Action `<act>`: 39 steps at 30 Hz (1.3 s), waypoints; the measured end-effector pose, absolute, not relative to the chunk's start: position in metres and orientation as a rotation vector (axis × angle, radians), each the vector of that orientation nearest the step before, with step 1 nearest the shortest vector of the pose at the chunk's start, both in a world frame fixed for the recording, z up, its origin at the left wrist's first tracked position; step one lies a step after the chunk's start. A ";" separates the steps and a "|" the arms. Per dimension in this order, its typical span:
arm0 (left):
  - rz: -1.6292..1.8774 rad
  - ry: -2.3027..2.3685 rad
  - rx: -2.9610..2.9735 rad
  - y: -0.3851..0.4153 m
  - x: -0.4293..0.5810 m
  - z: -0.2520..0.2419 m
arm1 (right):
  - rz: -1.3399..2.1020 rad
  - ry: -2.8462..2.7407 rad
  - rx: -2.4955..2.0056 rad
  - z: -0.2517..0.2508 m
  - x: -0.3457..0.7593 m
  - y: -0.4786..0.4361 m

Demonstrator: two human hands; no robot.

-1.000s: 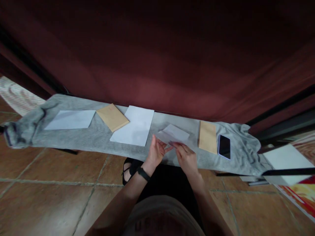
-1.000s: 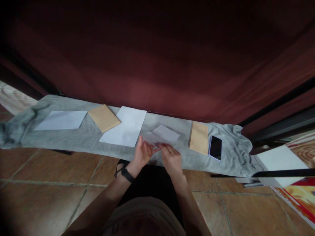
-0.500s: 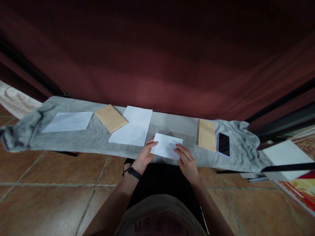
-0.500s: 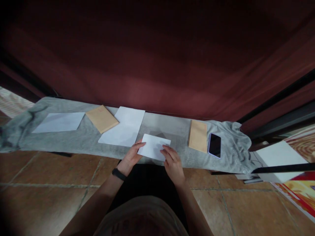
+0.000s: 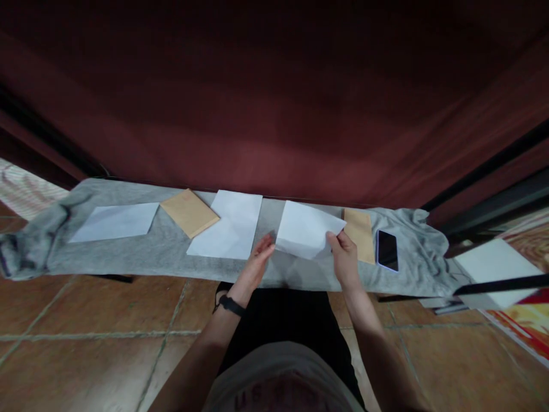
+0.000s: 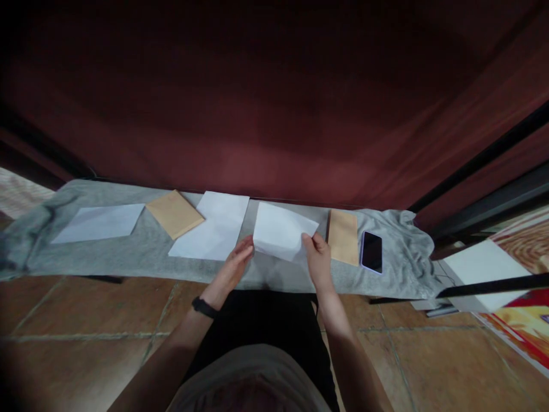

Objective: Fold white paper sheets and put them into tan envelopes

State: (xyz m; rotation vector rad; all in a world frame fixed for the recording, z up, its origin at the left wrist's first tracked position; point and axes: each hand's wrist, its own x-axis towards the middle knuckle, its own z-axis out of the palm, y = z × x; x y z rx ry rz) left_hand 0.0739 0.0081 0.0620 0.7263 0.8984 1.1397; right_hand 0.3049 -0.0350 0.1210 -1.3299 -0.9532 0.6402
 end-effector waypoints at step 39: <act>1.085 1.147 0.683 -0.021 0.095 0.020 | 0.351 -2.178 -1.495 0.003 0.308 -0.079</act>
